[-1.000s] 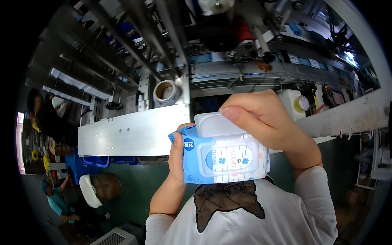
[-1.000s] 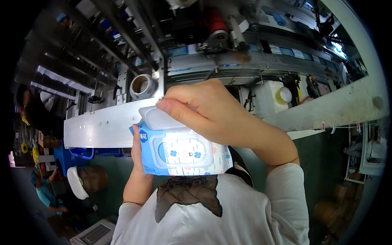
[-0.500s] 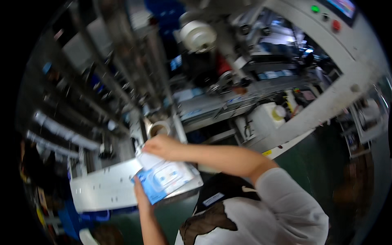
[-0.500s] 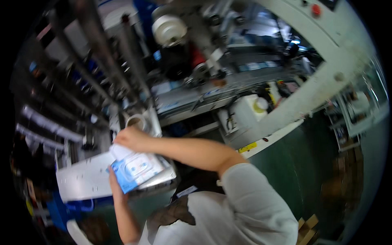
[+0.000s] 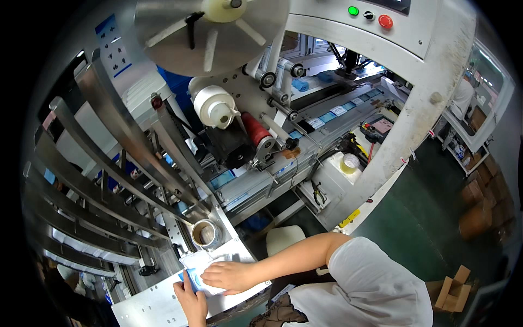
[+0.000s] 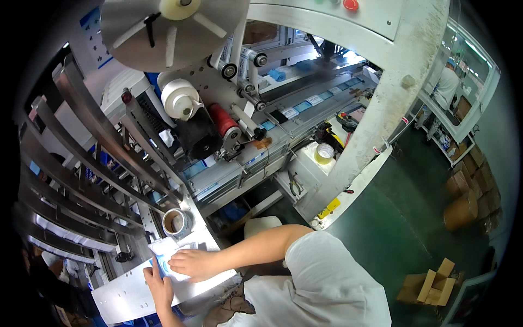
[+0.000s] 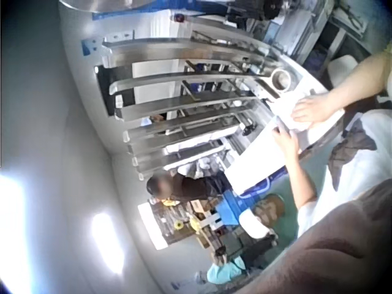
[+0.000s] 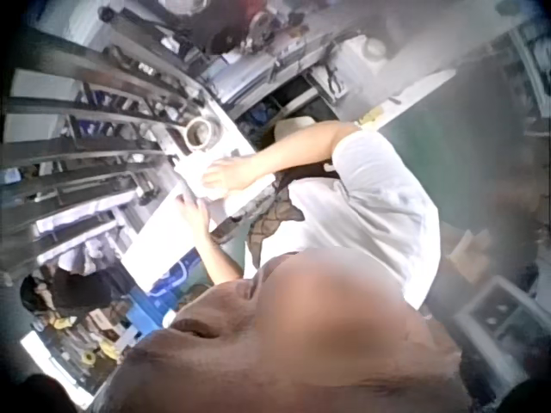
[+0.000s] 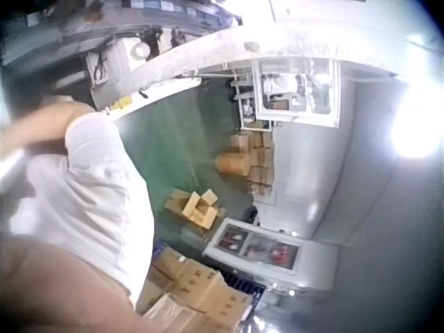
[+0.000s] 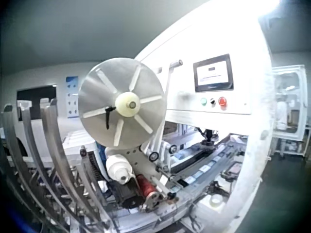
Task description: The person loads a roll of film onto a packaging machine, threads the film through rollers, and clears finished packages of wet wipes from the conveyor belt while checking the seals.
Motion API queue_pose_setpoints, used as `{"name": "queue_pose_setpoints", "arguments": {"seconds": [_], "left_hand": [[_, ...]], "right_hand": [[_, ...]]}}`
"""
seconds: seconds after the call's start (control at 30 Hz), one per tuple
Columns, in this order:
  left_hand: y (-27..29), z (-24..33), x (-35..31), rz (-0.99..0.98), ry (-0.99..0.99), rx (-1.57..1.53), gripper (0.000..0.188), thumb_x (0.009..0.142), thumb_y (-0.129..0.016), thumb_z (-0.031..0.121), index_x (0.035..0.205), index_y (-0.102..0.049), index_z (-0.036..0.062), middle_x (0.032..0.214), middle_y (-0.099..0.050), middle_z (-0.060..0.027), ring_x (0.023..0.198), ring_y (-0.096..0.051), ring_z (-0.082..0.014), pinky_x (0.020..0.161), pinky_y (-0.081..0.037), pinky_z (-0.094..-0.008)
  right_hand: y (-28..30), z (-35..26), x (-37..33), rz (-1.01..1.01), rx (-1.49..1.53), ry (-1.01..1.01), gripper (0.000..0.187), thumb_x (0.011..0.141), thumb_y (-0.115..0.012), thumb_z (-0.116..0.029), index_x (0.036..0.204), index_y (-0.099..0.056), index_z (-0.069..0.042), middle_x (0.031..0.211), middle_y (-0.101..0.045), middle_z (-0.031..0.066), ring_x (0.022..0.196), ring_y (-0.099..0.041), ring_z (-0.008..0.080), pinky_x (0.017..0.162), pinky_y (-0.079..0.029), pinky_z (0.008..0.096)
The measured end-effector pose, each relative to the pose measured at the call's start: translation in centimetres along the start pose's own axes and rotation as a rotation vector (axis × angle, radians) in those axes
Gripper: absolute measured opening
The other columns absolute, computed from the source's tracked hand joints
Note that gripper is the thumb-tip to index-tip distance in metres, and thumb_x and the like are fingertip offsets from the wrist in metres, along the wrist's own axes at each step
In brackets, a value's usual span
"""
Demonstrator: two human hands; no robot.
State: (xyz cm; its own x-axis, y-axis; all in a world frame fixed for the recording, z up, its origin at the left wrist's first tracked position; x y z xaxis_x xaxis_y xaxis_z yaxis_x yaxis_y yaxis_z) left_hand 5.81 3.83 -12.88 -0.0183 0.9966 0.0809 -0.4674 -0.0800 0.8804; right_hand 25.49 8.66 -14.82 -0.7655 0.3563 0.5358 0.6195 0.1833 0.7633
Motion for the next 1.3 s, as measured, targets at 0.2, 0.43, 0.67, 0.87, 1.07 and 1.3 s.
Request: {"name": "queue_pose_setpoints", "arguments": {"seconds": [0.2,0.43,0.67,0.87,1.07,1.3], "left_hand": [[0.4,2.0,-0.4,0.039,-0.097,0.07,0.061,0.064,-0.049,0.008,0.124,-0.05,-0.0063,0.101,-0.04,-0.0198,0.094,-0.041,-0.0334,0.09,-0.036,-0.0412],[-0.1,0.7,0.3,-0.045,-0.045,0.02,0.053,0.074,-0.059,0.018,0.121,-0.051,-0.0055,0.114,-0.046,-0.0204,0.102,-0.048,-0.0342,0.092,-0.039,-0.0419],[-0.2,1.8,0.1,0.056,0.076,-0.176,0.032,0.086,-0.063,0.018,0.106,-0.059,-0.0059,0.094,-0.06,-0.0162,0.079,-0.057,-0.0213,0.071,-0.048,-0.0316],[-1.6,-0.1,0.2,0.046,0.308,-0.599,0.018,0.089,-0.062,0.012,0.092,-0.06,-0.0054,0.081,-0.062,-0.0088,0.072,-0.056,-0.0128,0.063,-0.047,-0.0255],[0.4,4.9,-1.4,0.211,0.113,-0.425,0.017,0.086,-0.065,0.014,0.088,-0.062,-0.0027,0.08,-0.064,-0.0102,0.072,-0.058,-0.0152,0.062,-0.047,-0.0272],[0.5,4.8,-2.1,0.282,-0.234,-0.363,0.045,0.077,-0.069,0.018,0.112,-0.05,-0.0031,0.108,-0.052,-0.0188,0.099,-0.051,-0.0307,0.088,-0.041,-0.0405]], "right_hand": [[-1.6,0.4,-0.1,-0.073,-0.075,0.012,0.052,0.064,-0.068,-0.015,0.111,-0.054,0.003,0.124,-0.049,0.0145,0.117,-0.044,0.0286,0.101,-0.033,0.0398],[-1.4,0.7,-0.1,0.126,-0.087,0.111,0.018,0.074,-0.057,-0.015,0.086,-0.06,-0.002,0.099,-0.054,0.0082,0.098,-0.05,0.0221,0.086,-0.041,0.0327],[-2.5,0.5,-0.7,0.243,-0.043,0.036,0.022,0.079,-0.055,-0.015,0.095,-0.056,0.0,0.102,-0.054,0.0091,0.097,-0.051,0.0228,0.082,-0.043,0.0324],[-2.1,-0.4,-0.6,0.198,0.094,-0.078,0.025,0.082,-0.055,-0.014,0.102,-0.057,0.002,0.105,-0.056,0.011,0.098,-0.055,0.0259,0.083,-0.046,0.0344],[-1.6,-0.4,-0.2,-0.074,0.048,-0.199,0.023,0.077,-0.06,-0.015,0.093,-0.059,0.001,0.105,-0.057,0.0112,0.101,-0.055,0.0261,0.086,-0.045,0.0365],[-3.1,-1.9,-0.2,0.29,0.349,-0.264,0.019,0.064,-0.067,-0.014,0.079,-0.063,-0.004,0.095,-0.059,0.0074,0.099,-0.052,0.0288,0.088,-0.04,0.0406]]}}
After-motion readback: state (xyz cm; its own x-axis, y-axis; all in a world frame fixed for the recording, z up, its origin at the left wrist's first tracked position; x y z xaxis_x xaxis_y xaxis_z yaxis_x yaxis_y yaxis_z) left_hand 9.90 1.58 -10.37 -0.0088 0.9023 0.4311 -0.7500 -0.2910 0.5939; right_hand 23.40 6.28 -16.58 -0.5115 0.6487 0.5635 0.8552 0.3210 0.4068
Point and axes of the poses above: each hand's wrist, its own x-axis towards the middle knuckle, its own y-axis out of the back of the hand, z = x × y, the point moved 1 cm from there along x, towards the middle knuckle
